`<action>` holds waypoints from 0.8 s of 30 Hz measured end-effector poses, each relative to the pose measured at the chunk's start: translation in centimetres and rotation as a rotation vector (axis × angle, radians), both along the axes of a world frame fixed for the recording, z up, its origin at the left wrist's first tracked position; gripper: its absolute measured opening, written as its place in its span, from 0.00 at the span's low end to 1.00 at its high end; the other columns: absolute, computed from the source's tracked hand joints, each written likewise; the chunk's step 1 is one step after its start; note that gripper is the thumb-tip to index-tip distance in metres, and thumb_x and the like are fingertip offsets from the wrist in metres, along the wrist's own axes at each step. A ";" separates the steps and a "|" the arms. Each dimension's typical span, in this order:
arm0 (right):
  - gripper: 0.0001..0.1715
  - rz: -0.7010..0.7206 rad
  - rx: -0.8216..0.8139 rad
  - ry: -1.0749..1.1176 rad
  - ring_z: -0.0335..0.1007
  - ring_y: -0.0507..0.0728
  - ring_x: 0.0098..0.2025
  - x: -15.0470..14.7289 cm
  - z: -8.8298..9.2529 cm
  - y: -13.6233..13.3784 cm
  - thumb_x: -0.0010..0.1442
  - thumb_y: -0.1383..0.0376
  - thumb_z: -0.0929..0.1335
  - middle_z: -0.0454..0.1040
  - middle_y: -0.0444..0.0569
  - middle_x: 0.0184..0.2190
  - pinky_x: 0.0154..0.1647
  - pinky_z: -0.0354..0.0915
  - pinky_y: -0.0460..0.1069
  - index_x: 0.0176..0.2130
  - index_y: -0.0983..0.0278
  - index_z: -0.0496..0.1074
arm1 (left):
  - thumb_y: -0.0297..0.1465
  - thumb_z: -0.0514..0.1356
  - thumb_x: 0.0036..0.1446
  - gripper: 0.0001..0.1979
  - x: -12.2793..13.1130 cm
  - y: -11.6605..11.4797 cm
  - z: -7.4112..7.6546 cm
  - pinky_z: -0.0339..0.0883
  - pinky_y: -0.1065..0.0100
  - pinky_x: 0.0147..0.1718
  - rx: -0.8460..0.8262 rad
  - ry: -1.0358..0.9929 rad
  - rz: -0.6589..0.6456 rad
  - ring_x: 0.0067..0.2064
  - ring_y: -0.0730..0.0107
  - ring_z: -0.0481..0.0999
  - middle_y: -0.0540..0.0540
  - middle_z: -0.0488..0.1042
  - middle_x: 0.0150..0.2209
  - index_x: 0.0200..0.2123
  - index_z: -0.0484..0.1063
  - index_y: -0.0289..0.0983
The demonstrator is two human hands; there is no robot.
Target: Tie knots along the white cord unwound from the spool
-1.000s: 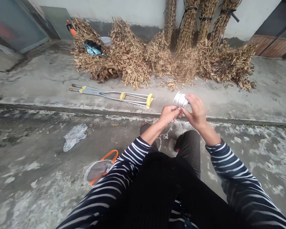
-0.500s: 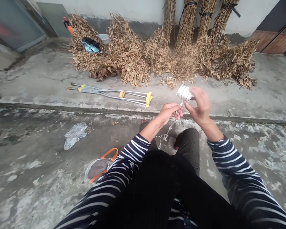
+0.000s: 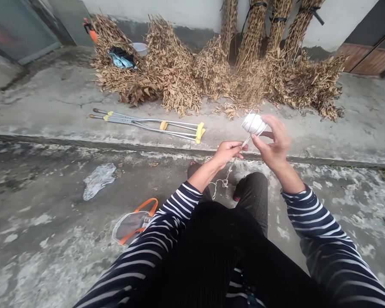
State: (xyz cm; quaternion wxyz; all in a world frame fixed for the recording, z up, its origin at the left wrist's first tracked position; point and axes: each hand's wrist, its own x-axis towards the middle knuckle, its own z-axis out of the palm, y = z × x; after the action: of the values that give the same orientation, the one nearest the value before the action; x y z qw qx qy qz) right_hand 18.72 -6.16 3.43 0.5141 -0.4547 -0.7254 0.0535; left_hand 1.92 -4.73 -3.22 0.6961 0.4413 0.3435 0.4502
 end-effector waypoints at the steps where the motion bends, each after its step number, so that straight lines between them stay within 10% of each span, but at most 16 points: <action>1: 0.26 0.001 0.003 0.021 0.70 0.67 0.63 0.0 0.0 0.0 0.61 0.53 0.72 0.75 0.54 0.59 0.47 0.81 0.62 0.58 0.56 0.74 | 0.32 0.70 0.55 0.09 0.0 0.1 -0.1 0.74 0.69 0.36 0.019 0.009 -0.002 0.40 0.66 0.82 0.39 0.83 0.40 0.36 0.81 0.30; 10: 0.28 -0.004 -0.062 0.140 0.73 0.64 0.59 0.4 -0.3 0.3 0.58 0.54 0.75 0.74 0.51 0.60 0.46 0.82 0.58 0.57 0.56 0.75 | 0.35 0.72 0.54 0.17 -1.1 -1.0 0.4 0.77 0.65 0.37 0.036 -0.114 -0.231 0.39 0.63 0.83 0.39 0.82 0.37 0.43 0.79 0.30; 24: 0.29 0.092 -0.030 0.050 0.71 0.66 0.62 -1.2 0.9 -1.0 0.61 0.53 0.73 0.73 0.50 0.60 0.48 0.83 0.61 0.60 0.54 0.74 | 0.25 0.62 0.57 0.02 -0.6 0.2 0.3 0.57 0.77 0.21 -0.108 0.207 -0.246 0.28 0.75 0.78 0.47 0.77 0.27 0.33 0.74 0.31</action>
State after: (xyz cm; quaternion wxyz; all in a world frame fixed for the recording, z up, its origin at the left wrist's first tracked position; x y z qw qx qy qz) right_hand 17.47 -7.11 4.31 0.5224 -0.4268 -0.7315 0.0993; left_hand 1.33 -4.54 -2.93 0.7297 0.4858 0.3804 0.2945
